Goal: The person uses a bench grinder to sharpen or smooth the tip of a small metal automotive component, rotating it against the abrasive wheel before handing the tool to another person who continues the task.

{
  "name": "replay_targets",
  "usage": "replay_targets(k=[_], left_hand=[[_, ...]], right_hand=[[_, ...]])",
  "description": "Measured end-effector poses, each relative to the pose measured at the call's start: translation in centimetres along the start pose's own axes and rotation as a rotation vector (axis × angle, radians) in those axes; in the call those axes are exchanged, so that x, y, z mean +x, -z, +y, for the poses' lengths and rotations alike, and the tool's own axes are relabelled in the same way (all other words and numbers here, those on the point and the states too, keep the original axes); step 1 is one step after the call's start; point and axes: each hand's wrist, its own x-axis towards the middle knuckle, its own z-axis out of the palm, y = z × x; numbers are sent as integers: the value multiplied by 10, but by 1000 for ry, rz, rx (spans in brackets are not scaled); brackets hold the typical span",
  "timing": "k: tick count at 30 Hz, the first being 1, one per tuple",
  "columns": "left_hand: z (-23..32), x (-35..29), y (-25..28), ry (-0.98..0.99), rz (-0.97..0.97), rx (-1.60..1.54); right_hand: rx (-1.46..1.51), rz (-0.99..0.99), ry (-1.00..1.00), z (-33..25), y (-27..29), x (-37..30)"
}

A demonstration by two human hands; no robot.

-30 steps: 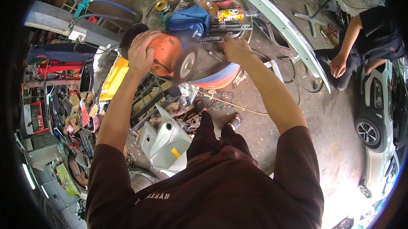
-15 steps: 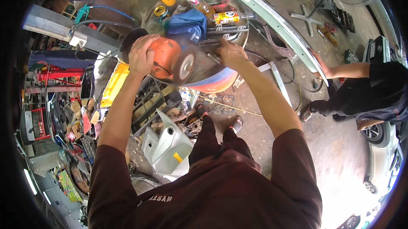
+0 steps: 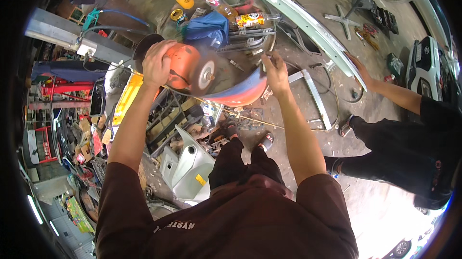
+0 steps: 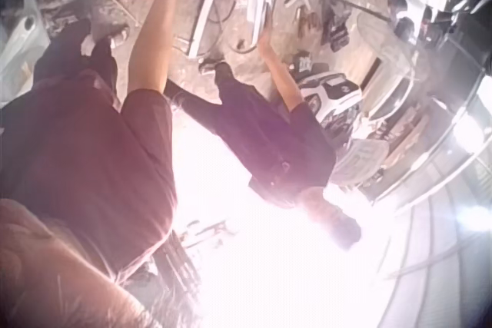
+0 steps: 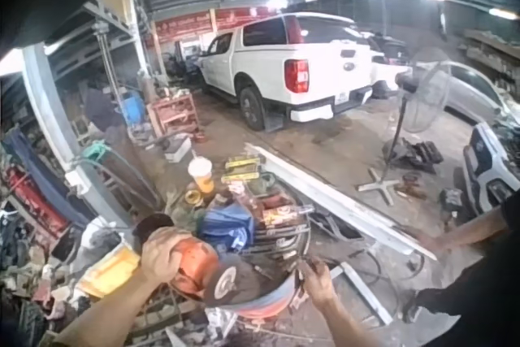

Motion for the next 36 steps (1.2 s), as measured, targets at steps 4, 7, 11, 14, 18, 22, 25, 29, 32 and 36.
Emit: replay_targets(k=[4,7,11,14,18,22,25,29,32,36], left_hand=[[0,-5,-2,1,-6,1],[-7,-7,-2,-29,-6,-10],[-8,8,2,65,-145,16],[-11,34,1,172,-342,53],[-16,31,-1,147,-413,24],[-16,28,1,97,-461,-14],[-13,28,2,112,-473,-5],[-13,28,3,148,-463,13],[-14,29,1,134,-467,4],[-15,27,-1,120,-457,-1]], right_hand=[[553,-38,-392,15,13,-42],[555,-133,-270,-3,-2,-85],[447,-56,-297,-3,-19,-129],[502,-37,-307,9,-38,-146],[488,-68,-305,32,-66,-152],[461,-103,-318,33,-94,-154],[389,-141,-273,39,-113,-154],[353,-116,-279,32,-133,-153],[357,-118,-270,26,-141,-153],[370,-123,-249,20,-146,-151]])
